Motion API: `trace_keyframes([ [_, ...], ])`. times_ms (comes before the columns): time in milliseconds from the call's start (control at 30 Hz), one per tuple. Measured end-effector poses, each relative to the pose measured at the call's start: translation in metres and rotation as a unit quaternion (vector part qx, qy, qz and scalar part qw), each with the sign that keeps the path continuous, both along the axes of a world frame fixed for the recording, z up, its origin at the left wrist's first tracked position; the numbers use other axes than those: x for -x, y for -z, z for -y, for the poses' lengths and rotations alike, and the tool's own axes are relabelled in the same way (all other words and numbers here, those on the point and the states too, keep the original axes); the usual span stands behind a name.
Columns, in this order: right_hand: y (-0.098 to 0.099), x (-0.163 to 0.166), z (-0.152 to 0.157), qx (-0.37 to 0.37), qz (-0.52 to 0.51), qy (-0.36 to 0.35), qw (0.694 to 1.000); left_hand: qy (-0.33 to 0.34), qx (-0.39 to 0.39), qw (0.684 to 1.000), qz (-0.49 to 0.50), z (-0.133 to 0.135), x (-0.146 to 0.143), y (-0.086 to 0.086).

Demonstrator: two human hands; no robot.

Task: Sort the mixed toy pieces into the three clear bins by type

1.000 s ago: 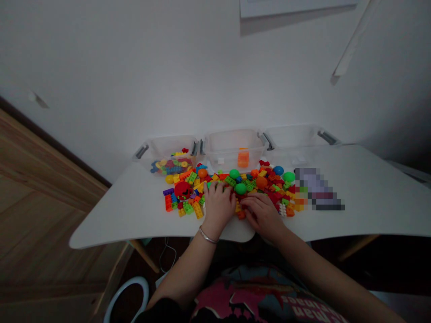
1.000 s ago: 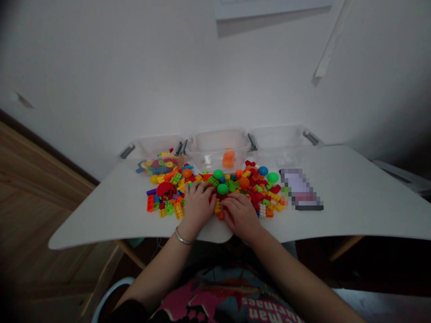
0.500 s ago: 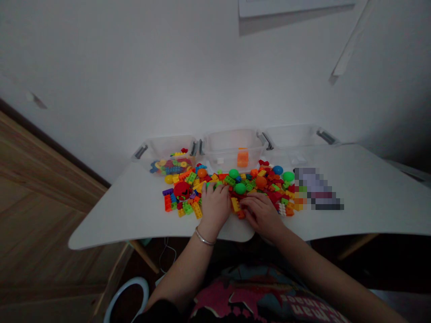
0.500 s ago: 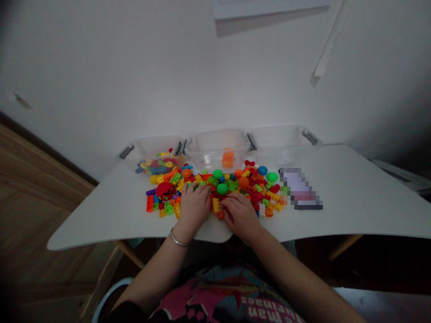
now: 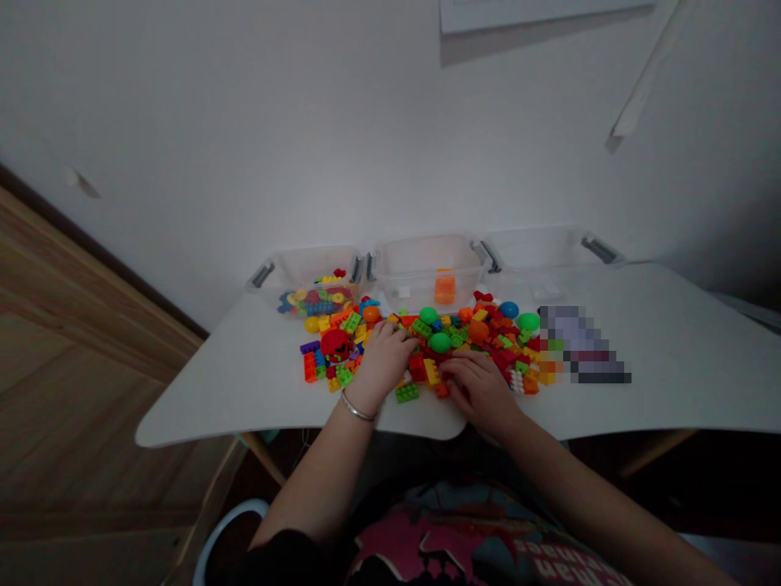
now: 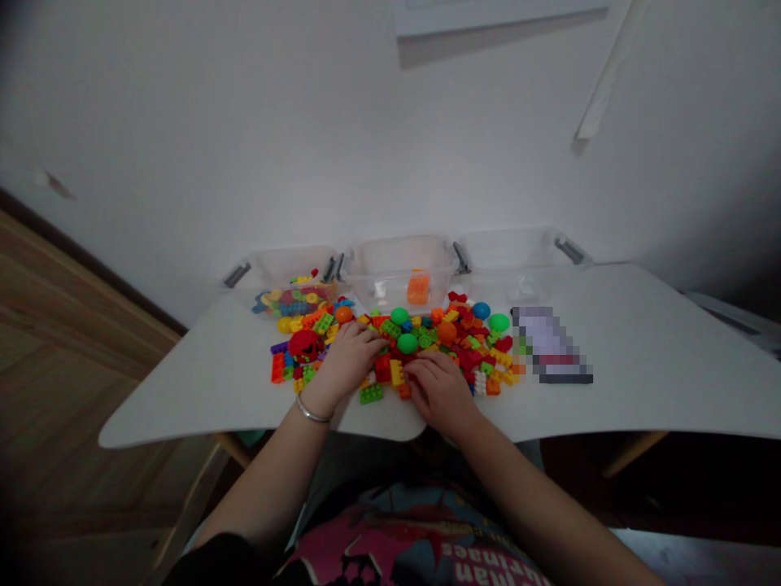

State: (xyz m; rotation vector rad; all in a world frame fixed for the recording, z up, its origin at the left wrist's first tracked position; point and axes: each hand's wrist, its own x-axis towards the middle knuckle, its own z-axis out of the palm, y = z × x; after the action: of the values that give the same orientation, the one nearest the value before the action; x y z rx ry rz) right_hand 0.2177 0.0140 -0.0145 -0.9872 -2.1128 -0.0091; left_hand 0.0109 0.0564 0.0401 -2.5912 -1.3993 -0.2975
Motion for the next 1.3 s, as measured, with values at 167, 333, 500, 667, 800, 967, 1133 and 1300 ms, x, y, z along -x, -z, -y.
trace_keyframes([
  [167, 0.0, 0.0, 0.0, -0.002, 0.0, 0.0, 1.0, 0.0, -0.01, 0.999, 0.038, -0.002, 0.003, 0.002],
  [333, 0.001, 0.0, -0.001, -0.001, 0.001, -0.005, 1.0, 0.0, -0.001, 0.987, 0.162, -0.011, 0.016, -0.004],
  [500, 0.002, -0.001, -0.001, 0.012, 0.002, -0.008, 1.0, -0.06, -0.089, 0.946, 0.306, -0.024, 0.045, -0.04],
  [667, 0.001, -0.002, 0.0, 0.017, 0.001, -0.007, 1.0, -0.092, -0.218, 0.902, 0.361, -0.047, 0.084, -0.085],
  [800, 0.0, -0.001, -0.001, 0.005, -0.005, -0.005, 1.0, -0.117, -0.201, 0.863, 0.448, -0.078, 0.118, -0.097],
  [967, 0.001, -0.001, -0.001, -0.001, -0.004, -0.007, 1.0, -0.253, -0.099, 0.87, 0.412, -0.104, 0.15, -0.089],
  [1133, 0.001, -0.002, 0.0, 0.005, 0.0, -0.004, 1.0, -0.313, -0.038, 0.897, 0.309, -0.112, 0.159, -0.08],
  [1300, 0.001, -0.002, 0.0, 0.005, -0.001, -0.006, 1.0, -0.333, -0.024, 0.933, 0.134, -0.118, 0.161, -0.073],
])
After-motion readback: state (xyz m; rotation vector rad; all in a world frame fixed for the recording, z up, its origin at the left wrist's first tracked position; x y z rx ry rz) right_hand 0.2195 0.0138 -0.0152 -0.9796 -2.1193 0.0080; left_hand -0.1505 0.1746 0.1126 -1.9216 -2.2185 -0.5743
